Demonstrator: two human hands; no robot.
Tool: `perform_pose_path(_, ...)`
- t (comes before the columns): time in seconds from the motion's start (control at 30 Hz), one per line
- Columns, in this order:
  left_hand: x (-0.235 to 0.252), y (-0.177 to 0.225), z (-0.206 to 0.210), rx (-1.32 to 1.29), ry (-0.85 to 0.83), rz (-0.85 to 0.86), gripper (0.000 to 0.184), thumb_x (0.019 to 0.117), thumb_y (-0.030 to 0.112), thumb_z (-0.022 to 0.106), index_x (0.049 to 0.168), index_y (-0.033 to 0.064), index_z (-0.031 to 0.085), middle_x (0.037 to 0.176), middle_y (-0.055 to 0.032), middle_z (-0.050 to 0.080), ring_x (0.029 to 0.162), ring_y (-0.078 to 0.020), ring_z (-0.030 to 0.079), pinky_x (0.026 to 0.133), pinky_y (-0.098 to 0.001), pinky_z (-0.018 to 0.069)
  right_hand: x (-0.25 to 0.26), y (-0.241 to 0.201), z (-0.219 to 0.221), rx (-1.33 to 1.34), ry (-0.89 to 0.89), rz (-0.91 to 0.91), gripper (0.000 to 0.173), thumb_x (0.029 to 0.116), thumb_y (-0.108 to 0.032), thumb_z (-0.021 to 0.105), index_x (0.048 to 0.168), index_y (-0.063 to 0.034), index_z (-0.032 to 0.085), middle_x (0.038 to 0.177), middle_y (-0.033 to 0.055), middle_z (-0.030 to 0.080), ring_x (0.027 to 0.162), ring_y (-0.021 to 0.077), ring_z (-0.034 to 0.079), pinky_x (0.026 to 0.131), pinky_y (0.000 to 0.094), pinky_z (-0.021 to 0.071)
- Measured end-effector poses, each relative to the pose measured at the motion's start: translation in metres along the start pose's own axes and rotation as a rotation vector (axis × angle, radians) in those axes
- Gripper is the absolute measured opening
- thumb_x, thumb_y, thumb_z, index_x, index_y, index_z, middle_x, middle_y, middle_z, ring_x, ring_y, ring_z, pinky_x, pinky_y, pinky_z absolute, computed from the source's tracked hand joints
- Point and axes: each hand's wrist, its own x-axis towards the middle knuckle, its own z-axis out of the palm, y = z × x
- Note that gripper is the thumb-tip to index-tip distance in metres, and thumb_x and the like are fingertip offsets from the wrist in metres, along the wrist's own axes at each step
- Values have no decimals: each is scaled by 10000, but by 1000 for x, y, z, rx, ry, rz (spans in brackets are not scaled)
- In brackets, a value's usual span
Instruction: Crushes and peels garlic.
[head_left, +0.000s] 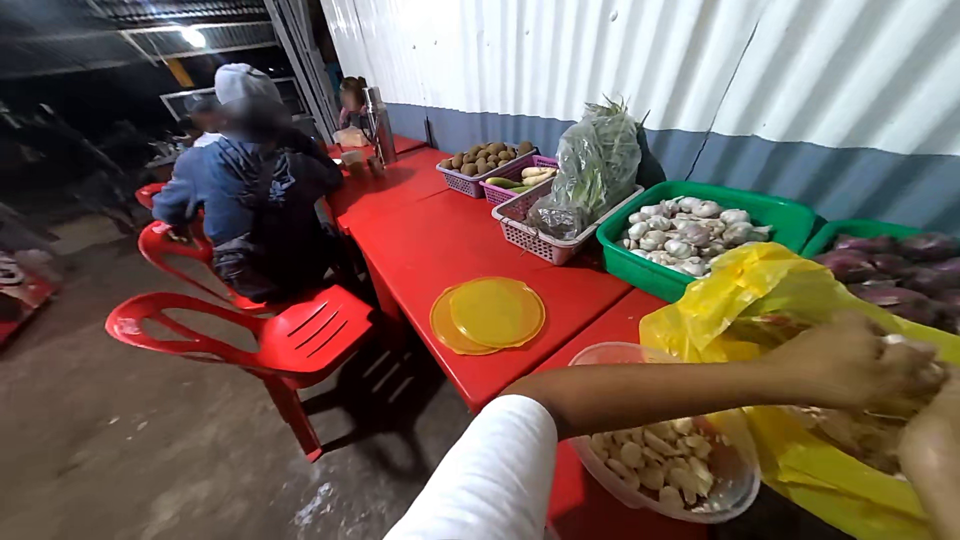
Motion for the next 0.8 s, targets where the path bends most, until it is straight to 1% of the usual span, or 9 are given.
perform_pose_path(0.13,-8,8,5,170,37,9,330,1088,140,475,1275,-122,551,1053,-292,679,994,-373,690,903,-508,552,-14,-27,-7,171,-27,57,678,1092,-511,355,1392,82,489,1309,274,573,1196,253,583,1063,422,453)
perform_pose_path(0.3,-4,21,-5,393,-75,-66,355,1103,220,438,1368,49,602,1147,-236,700,1051,-408,682,880,-631,519,-28,-71,-10,298,30,156,496,1130,-281,351,1446,98,403,1368,258,543,1235,216,574,1062,374,461)
perform_pose_path(0.37,15,9,-8,310,-112,-29,355,1104,235,429,1287,25,650,1095,-191,702,983,-313,680,869,-543,534,-23,-59,-6,334,67,179,469,1126,-291,361,1407,76,443,1259,234,594,1089,224,635,962,406,532)
perform_pose_path(0.43,31,-6,-9,161,-158,7,359,1113,245,403,1167,-14,645,921,-114,635,778,-162,588,722,-370,512,-19,-47,-9,374,49,167,430,1122,-278,347,1385,37,476,1112,169,625,871,171,649,788,366,572)
perform_pose_path(0.5,41,-12,-14,86,-211,-6,389,1115,277,390,1192,-10,641,940,-121,649,779,-156,606,715,-375,531,-18,-46,-13,423,9,173,408,1127,-298,324,1381,-13,470,1012,137,626,753,175,636,678,370,569)
perform_pose_path(0.57,40,-10,-14,40,-207,-37,387,1115,294,385,1164,6,639,893,-104,630,732,-146,585,663,-355,511,-18,-43,-12,450,13,135,387,1123,-286,344,1363,-17,485,1000,142,632,758,191,650,676,387,579)
perform_pose_path(0.67,33,-9,-15,-205,-141,-231,403,1112,388,378,1218,67,597,794,-24,586,629,-85,530,574,-262,464,-17,-42,-13,410,23,64,382,1122,-261,351,1380,-15,487,1126,168,625,891,209,650,778,408,562)
perform_pose_path(0.73,32,-20,-21,-290,-134,-262,341,1117,330,385,1228,69,573,813,-13,587,667,-83,565,643,-264,513,-17,-40,-16,375,1,44,398,1122,-260,337,1421,-38,476,1208,171,611,942,209,640,811,410,550)
perform_pose_path(0.8,26,-28,-32,-106,-257,-102,258,1085,101,445,1282,-30,547,1076,-118,653,922,-147,644,862,-344,551,-14,-36,-16,387,-15,49,409,1121,-248,326,1454,-68,479,1212,154,614,850,179,624,732,362,541)
